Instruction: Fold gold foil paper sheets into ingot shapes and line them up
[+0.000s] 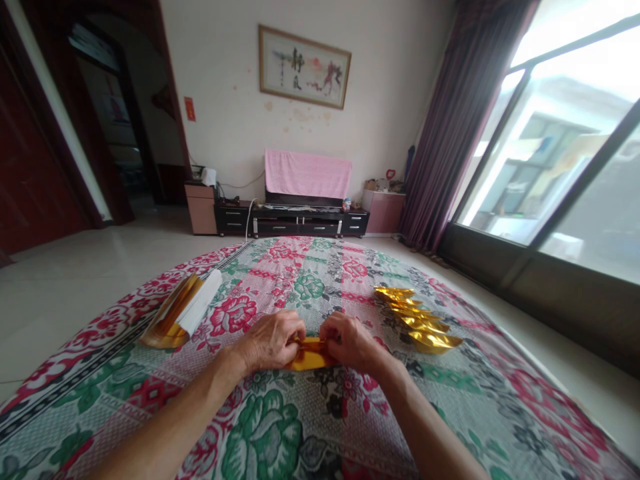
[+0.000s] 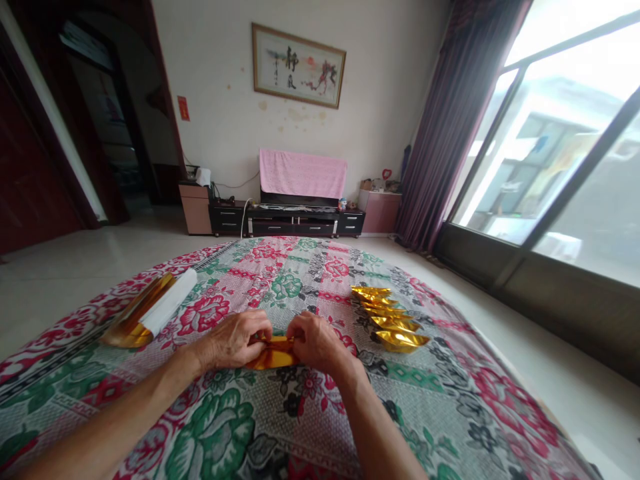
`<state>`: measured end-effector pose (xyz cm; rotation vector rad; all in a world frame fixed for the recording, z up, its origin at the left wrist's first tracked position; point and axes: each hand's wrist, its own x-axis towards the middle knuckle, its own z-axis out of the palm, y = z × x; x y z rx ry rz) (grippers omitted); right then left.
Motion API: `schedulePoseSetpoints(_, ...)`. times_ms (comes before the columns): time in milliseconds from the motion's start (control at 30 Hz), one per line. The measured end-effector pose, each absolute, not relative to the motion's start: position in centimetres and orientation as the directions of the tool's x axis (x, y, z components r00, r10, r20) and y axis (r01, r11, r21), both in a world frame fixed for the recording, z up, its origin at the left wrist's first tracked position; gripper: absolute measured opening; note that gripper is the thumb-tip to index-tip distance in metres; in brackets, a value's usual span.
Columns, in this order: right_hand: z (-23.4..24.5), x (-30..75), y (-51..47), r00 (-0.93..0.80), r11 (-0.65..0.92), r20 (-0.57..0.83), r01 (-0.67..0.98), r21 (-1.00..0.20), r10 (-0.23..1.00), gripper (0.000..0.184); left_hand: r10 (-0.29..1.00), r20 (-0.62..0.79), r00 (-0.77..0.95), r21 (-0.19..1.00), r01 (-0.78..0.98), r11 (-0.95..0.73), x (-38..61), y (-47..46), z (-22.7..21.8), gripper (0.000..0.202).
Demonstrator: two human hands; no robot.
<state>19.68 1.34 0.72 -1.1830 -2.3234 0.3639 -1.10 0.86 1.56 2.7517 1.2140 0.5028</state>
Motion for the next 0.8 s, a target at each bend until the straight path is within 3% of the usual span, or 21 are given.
schedulePoseSetpoints(800, 0.59, 20.65, 1.87, -0.53, 0.598, 0.284, 0.649, -0.471, 0.799, 0.029, 0.711, 0.254, 0.655, 0.208, 0.681, -0.702, -1.23, 1.39, 0.89, 0.018)
